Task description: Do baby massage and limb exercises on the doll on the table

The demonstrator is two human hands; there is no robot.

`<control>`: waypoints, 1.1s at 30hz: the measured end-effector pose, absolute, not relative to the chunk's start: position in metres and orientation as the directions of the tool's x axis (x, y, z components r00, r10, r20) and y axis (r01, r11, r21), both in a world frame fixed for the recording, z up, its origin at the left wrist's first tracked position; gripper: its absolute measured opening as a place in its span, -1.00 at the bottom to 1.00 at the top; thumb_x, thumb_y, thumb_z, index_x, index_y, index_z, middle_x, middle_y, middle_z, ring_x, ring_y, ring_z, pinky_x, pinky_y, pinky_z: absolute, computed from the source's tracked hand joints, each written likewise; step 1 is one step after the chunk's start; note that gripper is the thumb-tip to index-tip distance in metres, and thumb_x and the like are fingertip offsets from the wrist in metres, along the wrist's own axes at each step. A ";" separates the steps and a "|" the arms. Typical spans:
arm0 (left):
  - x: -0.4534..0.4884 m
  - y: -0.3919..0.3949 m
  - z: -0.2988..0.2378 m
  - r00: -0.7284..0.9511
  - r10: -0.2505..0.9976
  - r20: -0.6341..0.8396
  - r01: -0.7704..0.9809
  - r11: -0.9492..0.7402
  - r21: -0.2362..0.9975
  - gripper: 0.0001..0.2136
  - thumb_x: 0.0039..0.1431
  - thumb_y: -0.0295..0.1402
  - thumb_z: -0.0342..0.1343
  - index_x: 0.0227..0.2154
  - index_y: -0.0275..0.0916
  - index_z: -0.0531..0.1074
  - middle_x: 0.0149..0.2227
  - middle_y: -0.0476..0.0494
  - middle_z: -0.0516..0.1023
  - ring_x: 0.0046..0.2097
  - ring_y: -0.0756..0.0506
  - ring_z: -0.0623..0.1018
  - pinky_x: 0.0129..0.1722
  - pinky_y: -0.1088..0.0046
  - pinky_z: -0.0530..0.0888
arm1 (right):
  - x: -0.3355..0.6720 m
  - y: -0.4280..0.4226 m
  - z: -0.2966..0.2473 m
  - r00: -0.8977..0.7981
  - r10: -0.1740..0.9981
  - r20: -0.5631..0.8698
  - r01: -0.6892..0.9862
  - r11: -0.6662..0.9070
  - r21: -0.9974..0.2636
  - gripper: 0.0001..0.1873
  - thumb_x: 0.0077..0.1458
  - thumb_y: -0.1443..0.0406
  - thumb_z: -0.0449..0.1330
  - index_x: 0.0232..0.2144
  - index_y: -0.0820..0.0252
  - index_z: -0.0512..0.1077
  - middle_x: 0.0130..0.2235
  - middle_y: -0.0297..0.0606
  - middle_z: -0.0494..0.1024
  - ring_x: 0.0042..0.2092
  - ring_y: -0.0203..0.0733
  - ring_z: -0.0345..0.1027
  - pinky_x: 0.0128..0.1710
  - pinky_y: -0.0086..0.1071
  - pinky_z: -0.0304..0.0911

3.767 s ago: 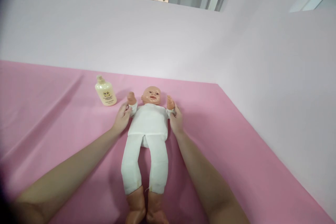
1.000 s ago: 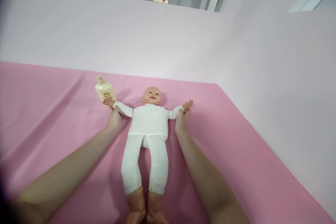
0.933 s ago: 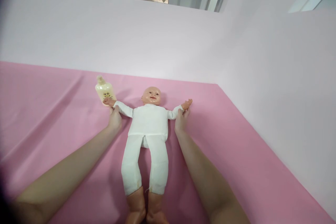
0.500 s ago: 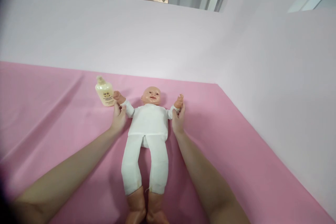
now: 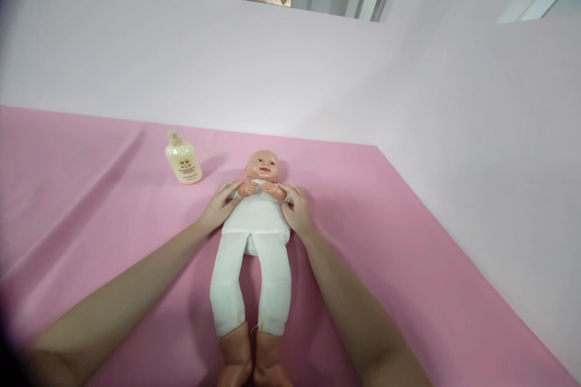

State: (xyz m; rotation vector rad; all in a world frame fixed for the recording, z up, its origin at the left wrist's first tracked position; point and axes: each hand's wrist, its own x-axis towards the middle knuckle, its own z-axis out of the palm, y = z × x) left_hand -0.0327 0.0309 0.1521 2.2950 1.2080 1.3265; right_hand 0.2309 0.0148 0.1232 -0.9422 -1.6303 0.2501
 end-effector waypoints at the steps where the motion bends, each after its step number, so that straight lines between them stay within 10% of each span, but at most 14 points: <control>1: -0.033 0.031 0.152 0.252 0.746 0.616 0.540 -0.637 0.550 -0.60 0.32 -0.25 0.05 0.18 -0.09 0.44 0.15 -0.21 0.49 0.22 -0.23 0.43 0.31 0.05 0.33 | 0.231 0.015 0.123 0.003 0.687 0.727 0.440 0.651 -0.618 -0.38 -0.03 0.47 0.06 0.08 0.03 0.50 0.07 -0.24 0.57 0.13 -0.03 0.39 0.25 -0.04 0.27; 19: -0.034 0.029 0.154 0.159 0.748 0.644 0.519 -0.619 0.590 -0.56 0.31 -0.16 0.08 0.20 -0.13 0.40 0.17 -0.25 0.49 0.24 -0.25 0.44 0.30 0.05 0.34 | 0.231 0.014 0.123 0.074 0.682 0.728 0.423 0.639 -0.642 -0.38 0.00 0.44 0.07 0.12 0.01 0.47 0.10 -0.26 0.55 0.16 -0.04 0.39 0.28 -0.06 0.27; 33: -0.055 0.065 0.128 -0.367 0.857 0.362 -0.057 -0.410 0.911 -0.71 0.40 -0.13 -0.03 0.12 -0.01 0.28 0.21 -0.18 0.45 0.25 -0.17 0.47 0.18 0.21 0.50 | 0.241 0.027 0.119 0.526 0.773 0.356 -0.079 0.461 -0.884 -0.27 0.12 0.25 0.10 0.34 0.09 0.10 0.43 -0.10 0.14 0.41 -0.04 0.10 0.37 -0.03 0.12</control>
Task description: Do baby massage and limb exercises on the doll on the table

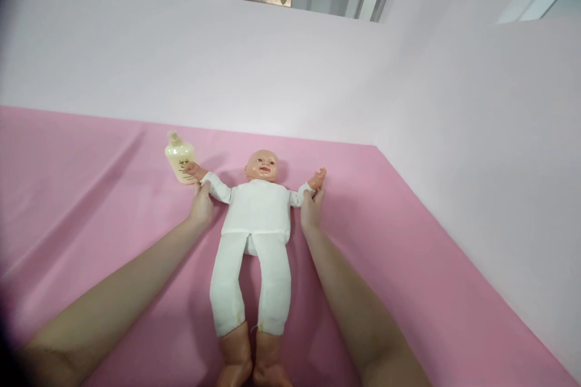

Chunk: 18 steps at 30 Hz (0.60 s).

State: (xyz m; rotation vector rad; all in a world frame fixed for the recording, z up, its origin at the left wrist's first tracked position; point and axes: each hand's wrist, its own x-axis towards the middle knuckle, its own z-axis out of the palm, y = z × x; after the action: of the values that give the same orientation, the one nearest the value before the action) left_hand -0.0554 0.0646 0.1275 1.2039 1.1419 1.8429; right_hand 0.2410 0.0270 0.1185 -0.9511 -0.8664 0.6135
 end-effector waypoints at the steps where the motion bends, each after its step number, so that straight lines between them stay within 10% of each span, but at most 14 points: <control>1: -0.056 0.067 0.126 -0.400 0.859 0.320 -0.135 -0.400 0.907 -0.73 0.39 -0.13 -0.01 0.07 -0.03 0.30 0.19 -0.19 0.46 0.25 -0.17 0.47 0.19 0.21 0.49 | 0.242 0.028 0.118 0.556 0.775 0.301 -0.111 0.428 -0.897 -0.26 0.11 0.24 0.10 0.34 0.09 0.09 0.42 -0.11 0.15 0.40 -0.03 0.11 0.37 -0.03 0.13; 18: -0.059 0.076 0.120 -0.381 0.849 0.365 -0.165 -0.451 0.877 -0.74 0.31 -0.07 0.10 -0.03 -0.01 0.35 0.06 -0.11 0.52 0.14 -0.14 0.54 0.11 0.25 0.51 | 0.244 0.029 0.115 0.507 0.779 0.369 -0.059 0.458 -0.887 -0.27 0.14 0.20 0.11 0.34 0.06 0.07 0.43 -0.09 0.14 0.42 -0.02 0.08 0.38 0.01 0.10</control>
State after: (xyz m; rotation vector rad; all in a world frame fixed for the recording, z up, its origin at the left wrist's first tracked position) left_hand -0.0594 0.0757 0.1196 1.1294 1.0210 1.8995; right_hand 0.2438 0.0291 0.1150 -0.9595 -0.8967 0.6115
